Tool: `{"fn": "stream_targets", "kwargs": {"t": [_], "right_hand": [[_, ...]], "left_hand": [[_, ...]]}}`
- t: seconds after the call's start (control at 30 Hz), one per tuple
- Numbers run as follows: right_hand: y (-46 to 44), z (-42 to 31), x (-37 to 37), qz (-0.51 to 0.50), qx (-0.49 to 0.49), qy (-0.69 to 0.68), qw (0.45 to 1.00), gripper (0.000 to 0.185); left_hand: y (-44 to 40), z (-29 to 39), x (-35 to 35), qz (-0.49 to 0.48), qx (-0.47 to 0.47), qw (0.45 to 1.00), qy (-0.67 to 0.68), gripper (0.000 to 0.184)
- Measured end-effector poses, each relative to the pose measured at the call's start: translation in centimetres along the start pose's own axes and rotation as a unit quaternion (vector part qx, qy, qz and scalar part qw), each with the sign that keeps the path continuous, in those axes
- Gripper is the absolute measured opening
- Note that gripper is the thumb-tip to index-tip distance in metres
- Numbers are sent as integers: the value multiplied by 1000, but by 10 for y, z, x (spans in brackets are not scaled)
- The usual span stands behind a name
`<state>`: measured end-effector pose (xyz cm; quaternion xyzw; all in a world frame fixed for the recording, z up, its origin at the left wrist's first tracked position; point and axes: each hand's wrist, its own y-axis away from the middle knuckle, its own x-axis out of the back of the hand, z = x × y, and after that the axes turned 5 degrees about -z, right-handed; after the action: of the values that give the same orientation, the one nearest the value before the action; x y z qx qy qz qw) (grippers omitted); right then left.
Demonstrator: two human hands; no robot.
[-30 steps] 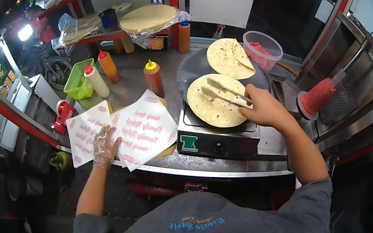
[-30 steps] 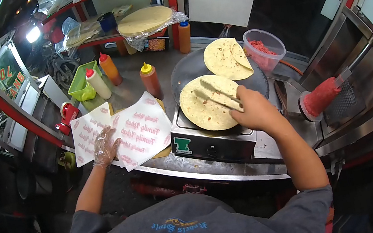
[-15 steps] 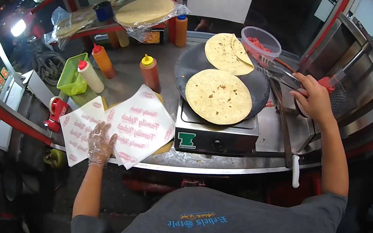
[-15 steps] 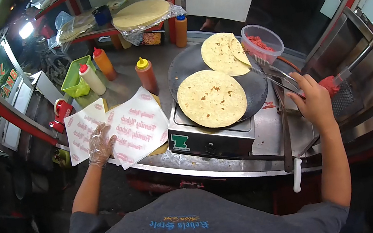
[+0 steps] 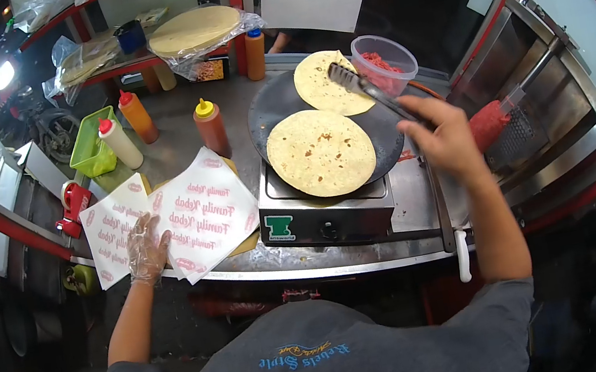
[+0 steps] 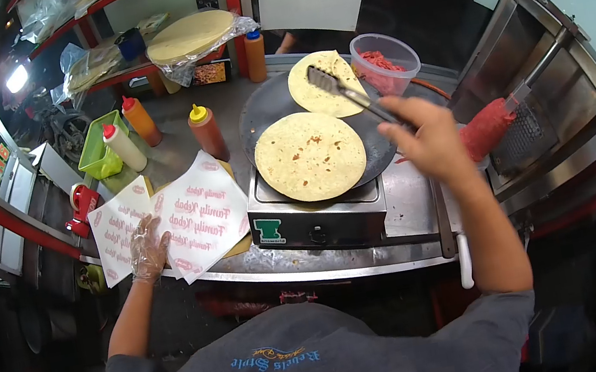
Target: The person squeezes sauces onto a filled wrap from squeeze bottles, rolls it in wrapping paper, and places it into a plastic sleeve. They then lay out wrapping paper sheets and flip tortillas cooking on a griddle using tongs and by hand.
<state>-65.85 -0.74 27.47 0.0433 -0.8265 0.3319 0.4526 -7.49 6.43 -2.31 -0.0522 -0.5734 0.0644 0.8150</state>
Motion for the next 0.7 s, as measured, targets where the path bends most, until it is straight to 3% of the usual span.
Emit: {"fn": "stream_targets", "kwargs": {"t": [0.03,0.2,0.33,0.43,0.53,0.63,0.7], "right_hand": [[-6,-5,22,-53,-35,62,996,44],[8,16,67,-169,66,401,898,39],[30,14,40,-223,144,344,901,35],[47,9,-18,-161,153,246,943,36],[33,-11,-34,-138,12,58,989,34],[0,13,-5,-81,-85,-97,988,36],[-29,-15,37,-215,-347,-171,897,39]], "left_hand": [[1,0,-1,2,-1,1000,0,52],[2,0,1,9,3,1000,1,52],[1,0,0,14,7,1000,2,52],[1,-4,-4,19,1,1000,4,52],[1,-1,-2,15,0,1000,-3,51],[2,1,2,17,-5,1000,5,50],[2,1,1,17,-5,1000,2,51]]}}
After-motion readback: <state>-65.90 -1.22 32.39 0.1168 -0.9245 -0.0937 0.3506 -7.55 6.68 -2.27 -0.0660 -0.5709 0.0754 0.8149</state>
